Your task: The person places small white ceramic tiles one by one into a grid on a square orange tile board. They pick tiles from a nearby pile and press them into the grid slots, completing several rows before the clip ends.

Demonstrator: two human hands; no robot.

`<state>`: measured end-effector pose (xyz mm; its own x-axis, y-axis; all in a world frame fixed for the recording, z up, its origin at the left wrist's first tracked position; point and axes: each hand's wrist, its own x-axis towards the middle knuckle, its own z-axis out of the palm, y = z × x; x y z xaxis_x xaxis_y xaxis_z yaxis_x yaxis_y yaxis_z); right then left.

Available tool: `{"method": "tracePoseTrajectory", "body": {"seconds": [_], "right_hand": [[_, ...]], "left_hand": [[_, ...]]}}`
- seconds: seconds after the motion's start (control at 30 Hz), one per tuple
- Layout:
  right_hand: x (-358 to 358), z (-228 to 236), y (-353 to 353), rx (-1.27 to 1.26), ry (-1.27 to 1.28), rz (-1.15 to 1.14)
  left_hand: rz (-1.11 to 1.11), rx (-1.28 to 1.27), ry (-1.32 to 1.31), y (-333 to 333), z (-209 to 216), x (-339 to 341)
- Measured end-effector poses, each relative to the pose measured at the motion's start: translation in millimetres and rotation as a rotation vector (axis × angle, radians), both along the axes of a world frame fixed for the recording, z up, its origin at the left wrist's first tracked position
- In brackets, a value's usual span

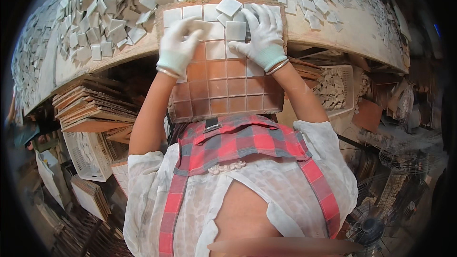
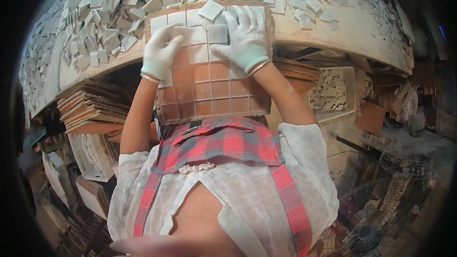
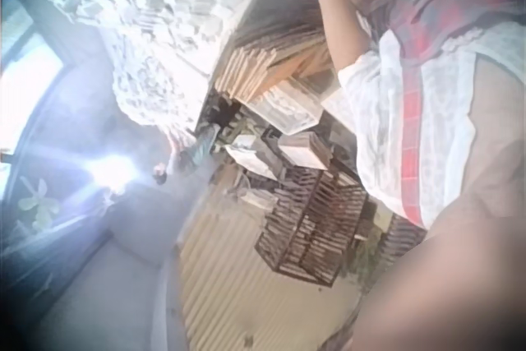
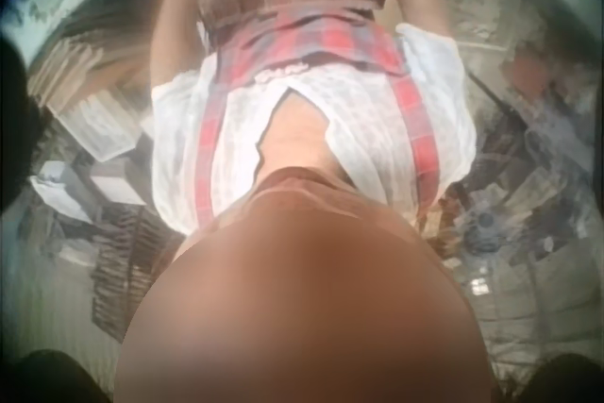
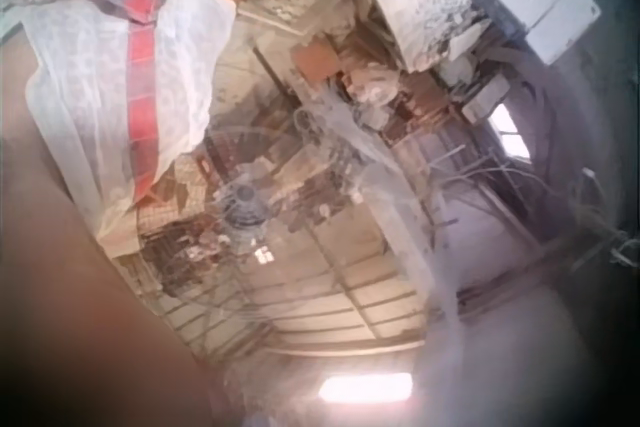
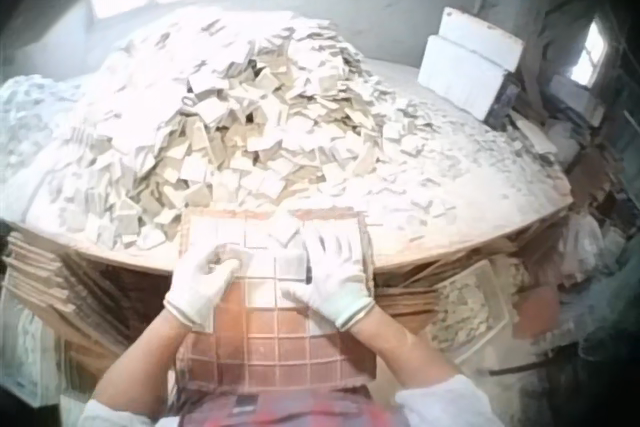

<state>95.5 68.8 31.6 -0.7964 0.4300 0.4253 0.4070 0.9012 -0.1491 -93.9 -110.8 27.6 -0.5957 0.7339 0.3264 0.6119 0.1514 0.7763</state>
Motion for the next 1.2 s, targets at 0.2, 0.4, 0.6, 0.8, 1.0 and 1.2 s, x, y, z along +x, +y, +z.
{"method": "tracePoseTrajectory", "body": {"seconds": [0.2,0.4,0.6,0.8,1.0,1.2], "right_hand": [[-0.9,-0.2,5.9,0.058,0.044,0.191],[-6.9,9.2,15.7,-0.077,0.163,0.244],[-5.5,13.3,11.2,-0.172,0.029,0.085],[-7.7,31.7,22.2,-1.053,-0.019,-0.068],[-22.8,27.7,1.4,-1.367,0.158,0.040],[-33.0,-3.5,-58.8,-0.452,0.297,0.446]], "left_hand": [[-0.016,0.070,0.508,-67.0,-4.1,-7.8],[-0.089,0.033,0.524,-84.7,-11.3,-1.4],[-0.069,-0.026,0.728,-69.8,-7.1,-5.7],[-0.145,-0.070,0.621,-85.0,-10.5,-14.8],[-0.058,0.074,0.535,-83.3,-26.4,-8.2],[-0.101,0.048,0.608,-95.9,-21.8,-7.9]]}}
